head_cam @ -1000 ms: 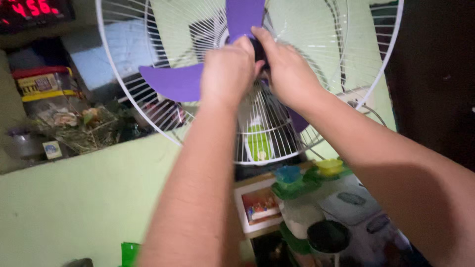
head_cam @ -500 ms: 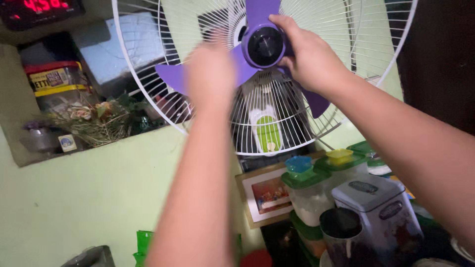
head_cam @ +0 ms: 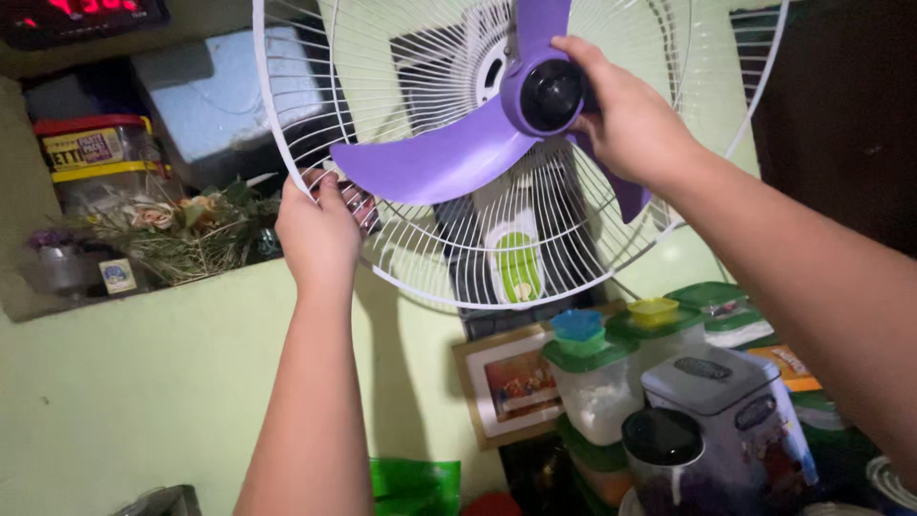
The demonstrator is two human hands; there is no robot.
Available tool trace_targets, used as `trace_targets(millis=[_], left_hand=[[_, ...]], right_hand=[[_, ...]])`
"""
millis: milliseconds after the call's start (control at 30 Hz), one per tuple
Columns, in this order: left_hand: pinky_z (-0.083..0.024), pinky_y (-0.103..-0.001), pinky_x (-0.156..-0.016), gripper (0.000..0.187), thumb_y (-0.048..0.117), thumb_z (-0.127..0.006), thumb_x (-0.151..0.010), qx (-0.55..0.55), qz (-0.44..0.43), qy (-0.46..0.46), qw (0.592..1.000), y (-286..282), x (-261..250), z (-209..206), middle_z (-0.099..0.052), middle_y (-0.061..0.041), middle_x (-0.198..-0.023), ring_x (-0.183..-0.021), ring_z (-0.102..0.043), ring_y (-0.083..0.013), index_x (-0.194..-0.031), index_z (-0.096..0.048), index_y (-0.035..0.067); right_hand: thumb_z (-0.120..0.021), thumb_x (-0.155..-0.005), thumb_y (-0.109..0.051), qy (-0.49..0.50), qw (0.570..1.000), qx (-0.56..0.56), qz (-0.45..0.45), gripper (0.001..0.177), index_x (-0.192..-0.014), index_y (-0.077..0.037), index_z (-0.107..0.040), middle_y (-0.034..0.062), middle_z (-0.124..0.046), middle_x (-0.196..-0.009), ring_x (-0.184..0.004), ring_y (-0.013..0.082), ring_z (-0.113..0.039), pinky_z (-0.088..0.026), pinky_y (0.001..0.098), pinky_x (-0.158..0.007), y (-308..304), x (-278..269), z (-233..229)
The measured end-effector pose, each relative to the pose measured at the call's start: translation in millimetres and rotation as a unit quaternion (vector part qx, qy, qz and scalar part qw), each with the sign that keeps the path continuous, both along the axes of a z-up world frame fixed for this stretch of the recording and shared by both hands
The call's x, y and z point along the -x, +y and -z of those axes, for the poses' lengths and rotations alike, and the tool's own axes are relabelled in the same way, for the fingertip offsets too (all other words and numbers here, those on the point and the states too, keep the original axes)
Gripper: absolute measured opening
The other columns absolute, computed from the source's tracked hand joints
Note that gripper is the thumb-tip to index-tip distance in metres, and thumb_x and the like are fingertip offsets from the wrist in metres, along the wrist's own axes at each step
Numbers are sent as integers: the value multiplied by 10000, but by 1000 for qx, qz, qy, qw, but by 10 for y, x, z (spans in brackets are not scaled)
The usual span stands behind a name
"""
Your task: The person assembles a table fan by attaching the purple fan blades to the motor hub and securing them with a black cap. They then attach the front wire grill to complete the assembly.
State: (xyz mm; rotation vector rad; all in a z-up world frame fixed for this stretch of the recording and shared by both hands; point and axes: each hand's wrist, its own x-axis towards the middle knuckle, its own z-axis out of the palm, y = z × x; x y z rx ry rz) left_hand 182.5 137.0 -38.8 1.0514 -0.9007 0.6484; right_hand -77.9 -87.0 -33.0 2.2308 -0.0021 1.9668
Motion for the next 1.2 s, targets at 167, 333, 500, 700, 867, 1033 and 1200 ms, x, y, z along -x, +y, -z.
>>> trace_targets(millis=[167,333,500,700,867,1033,1200], left_hand=[[-577,-338,-543,201,190,-578,-1029,-21,-35,1,999,123,187,-6,-761,-111,-856,-689,-788,-230,-1132,-624,24],[-363,-536,-1080,511,136,-669,-948,189,-431,-206,858,161,617,10,-549,-277,-1451,-1343,-500,-435,-1406,-488,0],[-447,-484,-914,357,176,-648,-917,2,-359,-500,788,-492,1308,-216,-624,-107,-1170,-1094,-592,-325,-1263,-596,105],[-435,-442,-678,154,198,-548,-965,-92,-686,-455,561,-1335,1774,-275,-596,-63,-826,-786,-585,-252,-1000,-636,76],[-380,-416,-591,189,151,-547,-900,-126,-774,-457,419,-1399,1850,-369,-574,-57,-716,-550,-553,-239,-974,-644,7],[-322,-408,-541,128,101,-610,-923,-212,-845,-436,227,-1563,1838,-404,-572,-63,-685,-496,-507,-235,-938,-671,-11],[-368,-392,-510,382,319,-540,-865,-85,-797,-426,419,-1672,1706,-448,-554,-35,-724,-566,-525,-198,-1039,-680,9]], right_hand=[[-754,-868,23,-17,1000,-13,-2,829,-1563,-204,-363,249,-647,-1269,-1155,458,-628,-515,500,-941,-3,-22,-4],[-770,-887,0,-8,1000,-8,-4,804,-1559,-202,-377,242,-656,-1250,-1140,447,-639,-515,502,-939,2,26,8],[-773,-886,-38,-4,1000,-1,12,765,-1543,-203,-417,230,-670,-1194,-1105,449,-635,-512,505,-917,-19,42,-49],[-701,-947,-41,-3,996,89,-29,637,-1530,-128,-458,221,-687,-1238,-1149,419,-648,-507,480,-970,-131,93,-105],[-660,-945,-66,10,995,86,-42,628,-1539,-116,-464,212,-692,-1222,-1150,402,-654,-507,457,-978,-95,133,-141],[-638,-935,-70,22,994,86,-64,469,-1379,-137,-507,181,-704,-1199,-1111,386,-658,-509,458,-952,-77,158,-132],[-676,-884,-74,-8,995,98,14,672,-1521,-173,-485,182,-704,-1191,-1102,416,-633,-476,521,-945,-148,165,-146]])
